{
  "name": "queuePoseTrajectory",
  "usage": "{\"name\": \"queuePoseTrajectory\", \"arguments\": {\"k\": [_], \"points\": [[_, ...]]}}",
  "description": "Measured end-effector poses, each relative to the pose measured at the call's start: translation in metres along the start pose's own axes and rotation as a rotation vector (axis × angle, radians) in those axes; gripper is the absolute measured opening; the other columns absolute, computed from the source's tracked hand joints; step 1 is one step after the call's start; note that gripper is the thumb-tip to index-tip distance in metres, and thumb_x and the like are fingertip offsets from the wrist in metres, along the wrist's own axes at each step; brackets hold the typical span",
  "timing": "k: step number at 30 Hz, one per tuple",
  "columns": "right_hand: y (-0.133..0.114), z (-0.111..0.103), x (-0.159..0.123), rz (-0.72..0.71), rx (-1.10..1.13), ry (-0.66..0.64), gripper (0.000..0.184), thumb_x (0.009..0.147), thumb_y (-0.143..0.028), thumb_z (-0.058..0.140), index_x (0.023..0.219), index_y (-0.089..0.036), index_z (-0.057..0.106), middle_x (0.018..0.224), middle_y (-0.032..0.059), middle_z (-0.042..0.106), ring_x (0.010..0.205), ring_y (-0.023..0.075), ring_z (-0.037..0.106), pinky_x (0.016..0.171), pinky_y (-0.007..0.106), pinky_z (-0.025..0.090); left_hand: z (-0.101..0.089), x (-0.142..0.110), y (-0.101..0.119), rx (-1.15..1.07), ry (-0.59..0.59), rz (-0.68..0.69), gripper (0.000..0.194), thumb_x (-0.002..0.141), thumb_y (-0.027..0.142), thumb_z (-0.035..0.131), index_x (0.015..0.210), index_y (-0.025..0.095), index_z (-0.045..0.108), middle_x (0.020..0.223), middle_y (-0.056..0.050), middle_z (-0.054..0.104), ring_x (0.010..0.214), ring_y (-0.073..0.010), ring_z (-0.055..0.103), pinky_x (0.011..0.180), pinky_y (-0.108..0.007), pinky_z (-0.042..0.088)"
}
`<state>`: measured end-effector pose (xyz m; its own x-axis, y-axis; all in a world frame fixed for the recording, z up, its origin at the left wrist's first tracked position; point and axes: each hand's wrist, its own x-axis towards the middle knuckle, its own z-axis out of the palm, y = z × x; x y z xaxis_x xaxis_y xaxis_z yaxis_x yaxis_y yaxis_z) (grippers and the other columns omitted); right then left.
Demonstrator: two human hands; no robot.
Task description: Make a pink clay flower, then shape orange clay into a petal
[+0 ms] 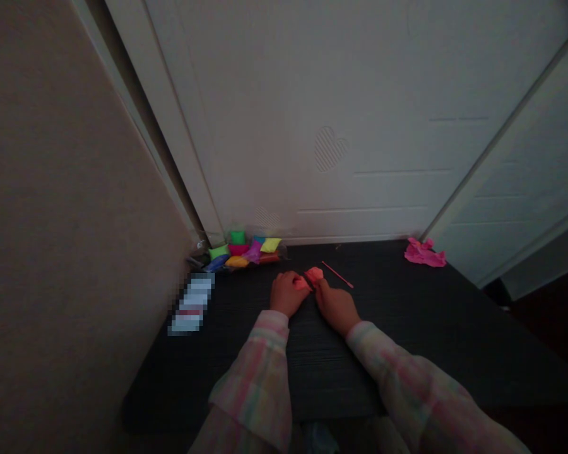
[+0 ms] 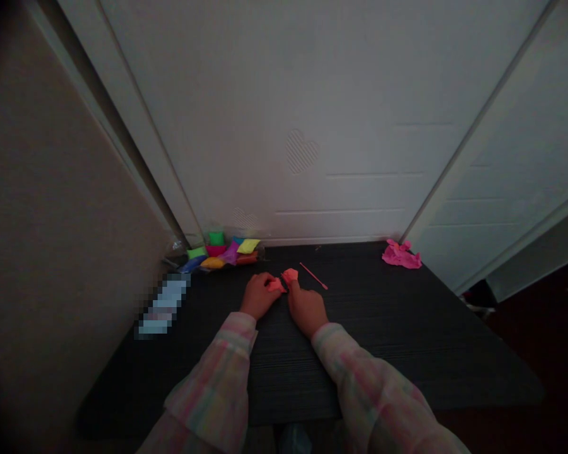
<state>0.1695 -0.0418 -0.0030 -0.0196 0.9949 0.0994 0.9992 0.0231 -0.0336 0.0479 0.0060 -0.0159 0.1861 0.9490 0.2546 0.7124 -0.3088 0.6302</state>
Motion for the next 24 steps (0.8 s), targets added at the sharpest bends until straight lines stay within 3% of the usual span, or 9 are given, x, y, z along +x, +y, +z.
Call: {"name": "queuePoseTrajectory", "arguments": {"k": [5,11,17,24], "points": [[0.001,-0.002,-0.001,-0.009,0.039,0.014,0.031,0.084,-0.027,0.023,0.108,-0.017,0.039,0.069,0.0067,0.064,0.061,0.0182,0.060,0.051,0.023,0.037,-0.001,0.001,-0.002,-0.064,0.048,-0.024,0.023,0.058,0.019,0.057,0.080,0.015,0.055,0.081,-0.004,0.058,0.079,-0.0160,0.049,0.071,-0.028,0.039],[0.000,-0.006,-0.005,-0.031,0.052,0.018,0.031,0.083,-0.028,0.026,0.107,-0.018,0.042,0.069,0.0067,0.063,0.062,0.0184,0.059,0.054,0.024,0.037,0.000,0.004,-0.007,-0.135,0.111,-0.038,0.042,0.061,0.010,0.050,0.103,0.016,0.047,0.100,-0.006,0.054,0.093,-0.0170,0.048,0.083,-0.030,0.036],[0.003,-0.007,-0.004,-0.046,0.104,0.025,0.032,0.083,-0.026,0.026,0.109,-0.019,0.042,0.073,0.0053,0.063,0.065,0.0172,0.058,0.057,0.024,0.037,0.003,0.006,-0.010,-0.277,0.159,-0.062,0.048,0.059,0.008,0.049,0.107,0.016,0.045,0.102,-0.007,0.051,0.094,-0.0169,0.048,0.081,-0.028,0.039],[0.012,0.000,-0.003,-0.074,0.489,0.203,0.027,0.081,-0.020,0.028,0.100,-0.016,0.046,0.091,0.0057,0.060,0.078,0.0138,0.056,0.068,0.022,0.038,0.002,0.006,-0.010,-0.410,0.183,-0.068,0.046,0.059,0.008,0.049,0.104,0.017,0.047,0.102,-0.007,0.049,0.093,-0.0165,0.048,0.078,-0.028,0.041]]}}
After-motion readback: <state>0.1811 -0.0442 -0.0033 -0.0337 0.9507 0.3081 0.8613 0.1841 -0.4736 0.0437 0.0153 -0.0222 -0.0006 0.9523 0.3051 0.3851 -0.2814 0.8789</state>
